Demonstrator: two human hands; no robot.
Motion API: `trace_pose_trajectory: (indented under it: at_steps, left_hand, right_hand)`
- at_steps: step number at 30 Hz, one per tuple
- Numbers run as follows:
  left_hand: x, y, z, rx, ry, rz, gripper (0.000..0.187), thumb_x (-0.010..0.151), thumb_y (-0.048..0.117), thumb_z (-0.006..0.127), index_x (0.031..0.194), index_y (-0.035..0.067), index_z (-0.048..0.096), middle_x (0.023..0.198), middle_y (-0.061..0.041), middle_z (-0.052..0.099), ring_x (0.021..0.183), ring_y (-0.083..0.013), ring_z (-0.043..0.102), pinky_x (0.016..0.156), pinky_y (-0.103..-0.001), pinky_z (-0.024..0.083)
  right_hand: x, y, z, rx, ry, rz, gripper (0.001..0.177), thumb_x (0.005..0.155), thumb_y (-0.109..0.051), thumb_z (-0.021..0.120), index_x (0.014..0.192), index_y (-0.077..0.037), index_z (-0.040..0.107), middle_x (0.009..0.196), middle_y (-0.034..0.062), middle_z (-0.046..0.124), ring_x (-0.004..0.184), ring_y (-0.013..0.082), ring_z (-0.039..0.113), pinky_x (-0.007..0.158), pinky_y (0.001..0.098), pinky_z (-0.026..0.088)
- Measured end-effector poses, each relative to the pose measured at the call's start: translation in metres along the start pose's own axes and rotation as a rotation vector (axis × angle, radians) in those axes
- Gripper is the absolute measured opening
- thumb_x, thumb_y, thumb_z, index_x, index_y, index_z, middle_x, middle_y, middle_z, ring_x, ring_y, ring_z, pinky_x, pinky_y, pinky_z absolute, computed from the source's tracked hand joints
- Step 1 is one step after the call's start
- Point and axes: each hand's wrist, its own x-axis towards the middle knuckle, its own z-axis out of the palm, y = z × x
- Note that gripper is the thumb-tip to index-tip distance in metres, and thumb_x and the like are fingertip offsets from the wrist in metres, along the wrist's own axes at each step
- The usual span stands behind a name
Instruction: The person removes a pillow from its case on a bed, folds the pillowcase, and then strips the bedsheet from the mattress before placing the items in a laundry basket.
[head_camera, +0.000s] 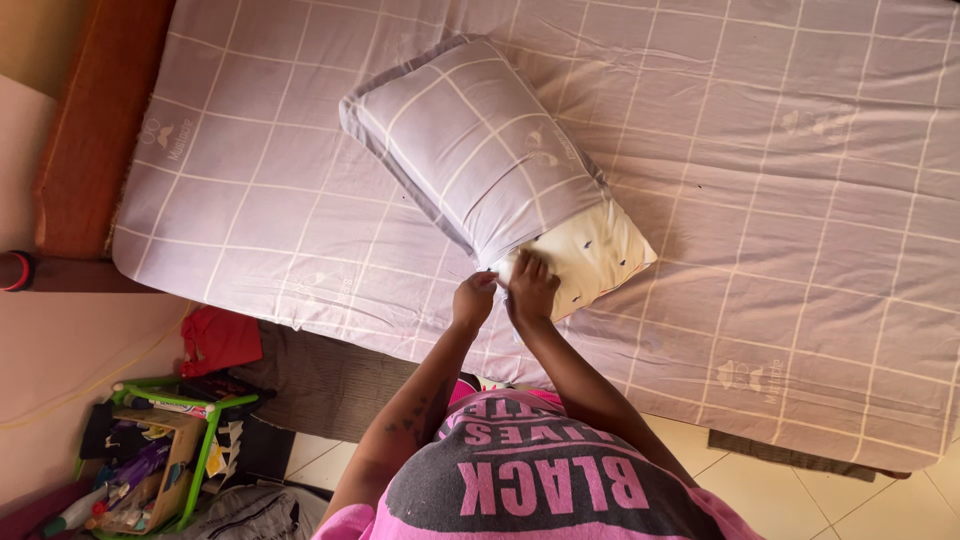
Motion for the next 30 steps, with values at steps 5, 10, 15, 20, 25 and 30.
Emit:
trace_pose_trajectory:
  at_steps: [5, 10, 15, 20, 25, 30]
  left_hand:
    - [-0.002, 0.008, -0.001, 0.418, 0.281, 0.164, 0.065, 0.073, 0.02, 0.082, 0.128, 0.0, 0.054, 0.126, -0.023, 0.06, 0.109, -0.043, 0.061, 0.085, -0.049, 0.051]
    - [0.01, 0.041, 0.006, 0.479, 0.252, 0.072, 0.04, 0.07, 0.02, 0.084, 0.103, 0.003, 0.069, 0.103, -0.019, 0.071, 0.096, -0.0403, 0.069, 0.082, -0.048, 0.054]
    - [0.033, 0.023, 0.01, 0.313, 0.37, -0.061, 0.016, 0.072, 0.01, 0.071, 0.085, 0.01, 0.08, 0.086, -0.016, 0.076, 0.083, -0.037, 0.073, 0.08, -0.045, 0.057]
    - [0.059, 0.006, 0.011, 0.047, 0.519, -0.364, 0.011, 0.076, 0.005, 0.069, 0.084, 0.006, 0.077, 0.083, -0.014, 0.076, 0.072, -0.027, 0.075, 0.067, -0.039, 0.061]
    - [0.076, 0.0, -0.007, 0.035, 0.654, -0.368, 0.01, 0.077, 0.003, 0.066, 0.08, 0.006, 0.075, 0.082, -0.013, 0.076, 0.071, -0.024, 0.073, 0.064, -0.039, 0.058]
    - [0.063, -0.015, 0.0, 0.16, 0.614, -0.254, 0.007, 0.076, 0.002, 0.067, 0.081, 0.003, 0.072, 0.082, -0.015, 0.074, 0.075, -0.031, 0.072, 0.07, -0.044, 0.057]
  right_hand:
    - [0.014, 0.015, -0.03, 0.184, 0.01, -0.063, 0.032, 0.073, -0.009, 0.072, 0.102, -0.006, 0.059, 0.096, 0.0116, 0.066, 0.092, 0.0329, 0.064, 0.073, 0.0485, 0.049]
    - [0.017, 0.02, -0.086, 0.322, 0.068, -0.08, 0.035, 0.068, -0.004, 0.071, 0.101, -0.007, 0.059, 0.095, 0.0106, 0.066, 0.094, 0.0331, 0.062, 0.08, 0.0468, 0.048]
    - [0.004, 0.04, -0.109, 0.232, 0.086, -0.137, 0.026, 0.069, 0.001, 0.067, 0.091, -0.011, 0.061, 0.087, 0.0051, 0.063, 0.09, 0.0289, 0.061, 0.078, 0.0446, 0.042]
    - [-0.02, 0.059, -0.113, 0.215, 0.31, -0.217, 0.026, 0.067, 0.0, 0.068, 0.09, -0.012, 0.063, 0.086, 0.0029, 0.061, 0.088, 0.0249, 0.058, 0.08, 0.0423, 0.036]
    - [-0.039, 0.107, -0.119, 0.178, 0.27, -0.068, 0.023, 0.066, -0.002, 0.072, 0.083, -0.015, 0.064, 0.081, 0.0007, 0.061, 0.087, 0.0237, 0.057, 0.084, 0.043, 0.034]
    - [-0.049, 0.102, -0.097, 0.131, 0.132, -0.033, 0.037, 0.073, -0.001, 0.073, 0.107, -0.013, 0.064, 0.1, 0.0039, 0.063, 0.103, 0.024, 0.06, 0.095, 0.0453, 0.036]
